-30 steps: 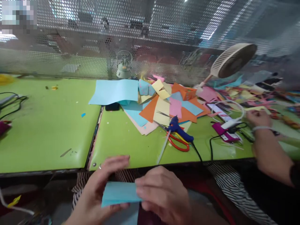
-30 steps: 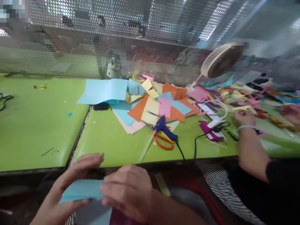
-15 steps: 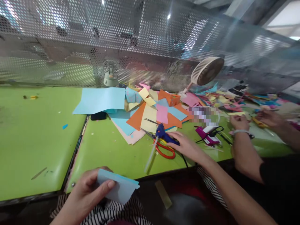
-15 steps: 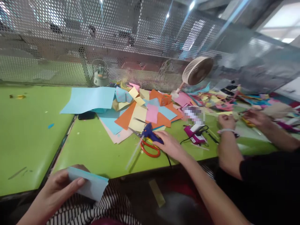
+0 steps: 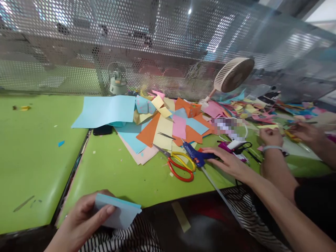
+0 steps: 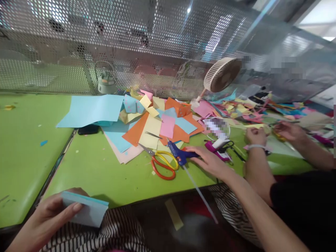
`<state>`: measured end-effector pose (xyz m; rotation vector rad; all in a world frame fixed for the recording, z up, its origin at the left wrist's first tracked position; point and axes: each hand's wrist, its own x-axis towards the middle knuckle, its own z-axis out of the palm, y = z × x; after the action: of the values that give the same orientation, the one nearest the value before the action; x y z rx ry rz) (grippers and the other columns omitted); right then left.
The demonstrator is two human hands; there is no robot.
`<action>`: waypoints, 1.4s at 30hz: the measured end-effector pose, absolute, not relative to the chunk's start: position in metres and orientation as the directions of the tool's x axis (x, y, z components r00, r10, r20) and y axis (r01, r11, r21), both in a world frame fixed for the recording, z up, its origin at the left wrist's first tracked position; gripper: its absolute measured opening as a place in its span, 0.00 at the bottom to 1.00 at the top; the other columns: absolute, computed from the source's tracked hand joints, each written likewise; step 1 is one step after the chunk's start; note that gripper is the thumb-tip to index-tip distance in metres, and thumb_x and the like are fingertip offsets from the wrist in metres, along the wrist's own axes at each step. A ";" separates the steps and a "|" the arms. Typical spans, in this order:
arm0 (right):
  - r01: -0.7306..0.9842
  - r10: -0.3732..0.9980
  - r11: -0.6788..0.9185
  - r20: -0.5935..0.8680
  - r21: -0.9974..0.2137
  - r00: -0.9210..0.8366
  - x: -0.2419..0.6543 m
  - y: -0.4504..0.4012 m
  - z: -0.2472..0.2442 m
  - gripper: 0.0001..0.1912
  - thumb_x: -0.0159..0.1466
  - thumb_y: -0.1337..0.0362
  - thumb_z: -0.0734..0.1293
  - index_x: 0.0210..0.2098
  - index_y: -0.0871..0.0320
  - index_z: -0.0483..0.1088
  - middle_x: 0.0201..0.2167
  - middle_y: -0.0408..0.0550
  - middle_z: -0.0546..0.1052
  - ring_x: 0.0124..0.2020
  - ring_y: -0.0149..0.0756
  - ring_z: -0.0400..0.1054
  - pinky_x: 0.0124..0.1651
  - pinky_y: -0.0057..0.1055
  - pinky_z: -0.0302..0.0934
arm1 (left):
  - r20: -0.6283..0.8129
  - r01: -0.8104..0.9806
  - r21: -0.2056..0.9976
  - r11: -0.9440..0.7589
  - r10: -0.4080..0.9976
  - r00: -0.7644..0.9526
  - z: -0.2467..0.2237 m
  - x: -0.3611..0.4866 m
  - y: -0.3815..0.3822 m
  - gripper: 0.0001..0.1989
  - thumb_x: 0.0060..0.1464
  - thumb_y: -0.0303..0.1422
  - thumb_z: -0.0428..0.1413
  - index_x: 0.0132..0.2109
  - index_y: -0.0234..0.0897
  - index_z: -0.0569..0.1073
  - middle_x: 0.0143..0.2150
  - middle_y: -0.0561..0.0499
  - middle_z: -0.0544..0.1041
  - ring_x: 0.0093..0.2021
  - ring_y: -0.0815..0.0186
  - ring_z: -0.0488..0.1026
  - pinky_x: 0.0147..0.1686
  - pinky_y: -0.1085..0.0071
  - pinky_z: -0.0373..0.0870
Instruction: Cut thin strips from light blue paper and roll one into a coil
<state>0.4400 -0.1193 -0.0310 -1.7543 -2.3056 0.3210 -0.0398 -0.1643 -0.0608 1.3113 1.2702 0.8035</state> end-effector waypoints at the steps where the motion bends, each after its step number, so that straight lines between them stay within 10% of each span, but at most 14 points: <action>1: 0.913 0.963 0.266 0.036 -0.308 -0.268 0.441 -0.120 -0.031 0.20 0.67 0.51 0.59 0.50 0.54 0.72 0.55 0.58 0.76 0.57 0.50 0.70 0.60 0.51 0.63 | -0.211 0.231 0.959 0.165 0.959 0.191 -0.061 -0.039 -0.164 0.23 0.49 0.54 0.61 0.24 0.37 0.76 0.28 0.49 0.76 0.29 0.64 0.68 0.27 0.73 0.66; 18: 0.980 0.983 0.175 0.064 -0.095 -0.170 0.418 -0.109 -0.001 0.15 0.63 0.60 0.58 0.43 0.55 0.73 0.47 0.60 0.78 0.53 0.56 0.69 0.57 0.56 0.59 | -0.197 0.260 0.955 0.144 0.962 0.188 -0.059 -0.044 -0.165 0.22 0.50 0.53 0.60 0.24 0.38 0.75 0.25 0.50 0.74 0.29 0.62 0.69 0.27 0.73 0.70; 23: 0.965 0.970 0.239 -0.023 -0.108 -0.243 0.347 -0.117 -0.009 0.11 0.64 0.56 0.62 0.41 0.52 0.73 0.41 0.50 0.80 0.44 0.45 0.74 0.49 0.42 0.67 | -0.178 0.254 0.958 0.132 0.969 0.169 -0.056 -0.045 -0.166 0.22 0.52 0.51 0.59 0.24 0.38 0.75 0.24 0.51 0.73 0.27 0.64 0.68 0.25 0.73 0.69; 28: 0.982 0.986 0.168 -0.010 -0.081 -0.169 0.311 -0.122 -0.039 0.17 0.55 0.70 0.63 0.44 0.57 0.71 0.43 0.57 0.79 0.45 0.50 0.74 0.49 0.44 0.66 | -0.118 0.234 0.970 0.071 0.974 0.192 -0.052 -0.054 -0.165 0.19 0.54 0.49 0.59 0.26 0.37 0.76 0.24 0.51 0.73 0.27 0.65 0.67 0.25 0.74 0.67; 42: 0.875 0.982 0.146 -0.041 -0.462 -0.186 0.285 -0.124 -0.028 0.13 0.56 0.65 0.64 0.42 0.55 0.67 0.35 0.50 0.79 0.34 0.42 0.76 0.37 0.38 0.70 | -0.113 0.097 0.992 0.085 0.933 0.342 -0.035 -0.061 -0.123 0.16 0.56 0.46 0.58 0.38 0.36 0.77 0.32 0.49 0.77 0.29 0.66 0.70 0.25 0.75 0.66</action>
<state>0.2854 -0.1239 -0.0281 -1.8044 -2.1556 0.5672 -0.0607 -0.1233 -0.0347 1.3394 1.0466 0.8350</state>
